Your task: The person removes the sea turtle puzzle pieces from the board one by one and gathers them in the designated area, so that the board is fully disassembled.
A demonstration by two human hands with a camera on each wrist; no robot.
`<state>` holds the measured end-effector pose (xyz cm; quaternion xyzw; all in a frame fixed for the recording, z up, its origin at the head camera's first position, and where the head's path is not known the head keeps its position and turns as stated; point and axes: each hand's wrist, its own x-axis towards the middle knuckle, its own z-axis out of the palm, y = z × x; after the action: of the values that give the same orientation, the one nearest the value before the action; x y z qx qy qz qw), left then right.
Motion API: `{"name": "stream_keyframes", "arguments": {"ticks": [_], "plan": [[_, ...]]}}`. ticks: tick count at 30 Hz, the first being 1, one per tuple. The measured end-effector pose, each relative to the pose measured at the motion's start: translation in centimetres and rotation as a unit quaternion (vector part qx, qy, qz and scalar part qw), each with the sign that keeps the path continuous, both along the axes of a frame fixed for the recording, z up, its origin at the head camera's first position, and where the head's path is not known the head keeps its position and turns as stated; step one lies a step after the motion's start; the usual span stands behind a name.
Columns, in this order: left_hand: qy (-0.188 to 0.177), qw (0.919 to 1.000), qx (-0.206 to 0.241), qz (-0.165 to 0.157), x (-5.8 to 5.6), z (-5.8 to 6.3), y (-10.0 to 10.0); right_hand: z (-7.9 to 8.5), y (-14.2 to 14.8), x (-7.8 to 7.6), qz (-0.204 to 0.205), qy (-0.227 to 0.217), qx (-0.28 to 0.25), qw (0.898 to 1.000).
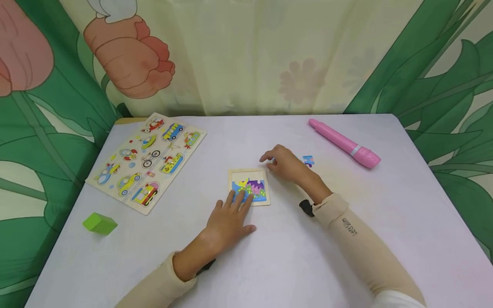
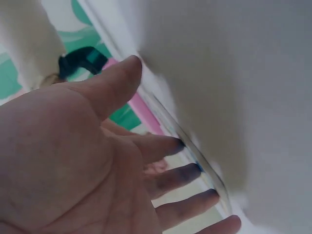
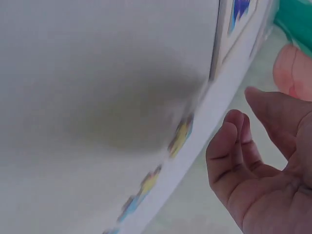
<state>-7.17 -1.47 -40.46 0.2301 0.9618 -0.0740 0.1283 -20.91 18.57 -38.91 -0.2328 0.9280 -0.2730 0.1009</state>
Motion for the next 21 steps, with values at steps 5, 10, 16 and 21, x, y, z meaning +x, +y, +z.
{"name": "stream_keyframes", "arguments": {"ticks": [5, 10, 16, 21], "plan": [[0.004, 0.9992, -0.04, -0.006, 0.6, 0.7, 0.1, -0.5, -2.6, 0.4, 0.039, -0.033, -0.001, 0.999], [0.015, 0.9982, -0.058, -0.009, 1.0, 1.0, 0.1, -0.9, -4.2, 0.5, 0.089, -0.053, 0.005, 0.995], [0.011, 0.9982, -0.058, -0.006, 1.1, 0.6, 0.3, -1.3, -4.8, 0.9, 0.113, -0.074, 0.005, 0.991], [0.007, 0.998, -0.062, -0.003, 1.1, 0.6, 0.4, -1.3, -5.0, 1.1, 0.125, -0.073, 0.001, 0.989]]}}
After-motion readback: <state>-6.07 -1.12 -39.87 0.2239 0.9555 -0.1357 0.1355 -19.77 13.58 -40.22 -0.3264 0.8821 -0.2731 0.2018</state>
